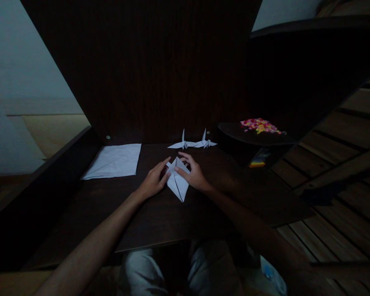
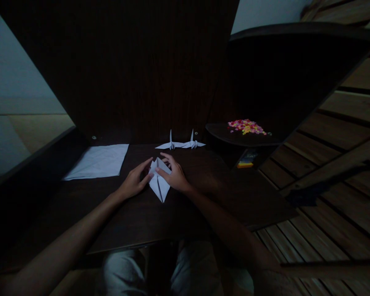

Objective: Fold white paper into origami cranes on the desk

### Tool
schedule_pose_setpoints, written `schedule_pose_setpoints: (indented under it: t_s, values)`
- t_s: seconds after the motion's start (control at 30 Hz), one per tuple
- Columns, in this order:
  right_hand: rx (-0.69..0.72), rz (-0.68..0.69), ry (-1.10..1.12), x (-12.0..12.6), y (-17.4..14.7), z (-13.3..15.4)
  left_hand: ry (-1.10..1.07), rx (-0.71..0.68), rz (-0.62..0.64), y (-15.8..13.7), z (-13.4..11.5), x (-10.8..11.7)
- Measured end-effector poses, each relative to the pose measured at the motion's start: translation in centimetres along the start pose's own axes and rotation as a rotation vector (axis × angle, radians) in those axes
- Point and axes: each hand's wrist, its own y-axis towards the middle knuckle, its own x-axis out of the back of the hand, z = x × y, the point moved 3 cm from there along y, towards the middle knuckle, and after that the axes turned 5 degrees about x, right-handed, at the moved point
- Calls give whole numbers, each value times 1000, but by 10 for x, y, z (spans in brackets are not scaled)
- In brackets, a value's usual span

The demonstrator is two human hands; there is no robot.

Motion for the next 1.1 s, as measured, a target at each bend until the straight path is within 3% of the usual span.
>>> schedule_pose_setpoints:
  t_s: [0.23, 0.5, 0.87, 1.1]
  values:
    - [142, -42, -34, 3, 5, 14, 36, -54, 69, -1, -6, -1]
    - [149, -36, -19, 2, 4, 14, 45, -62, 83, -1, -5, -3]
    - [170, 6, 33, -2, 2, 17, -36, -108, -88, 1, -12, 2]
    - [63, -67, 85, -3, 1, 12, -26, -144, -141, 1, -16, 2]
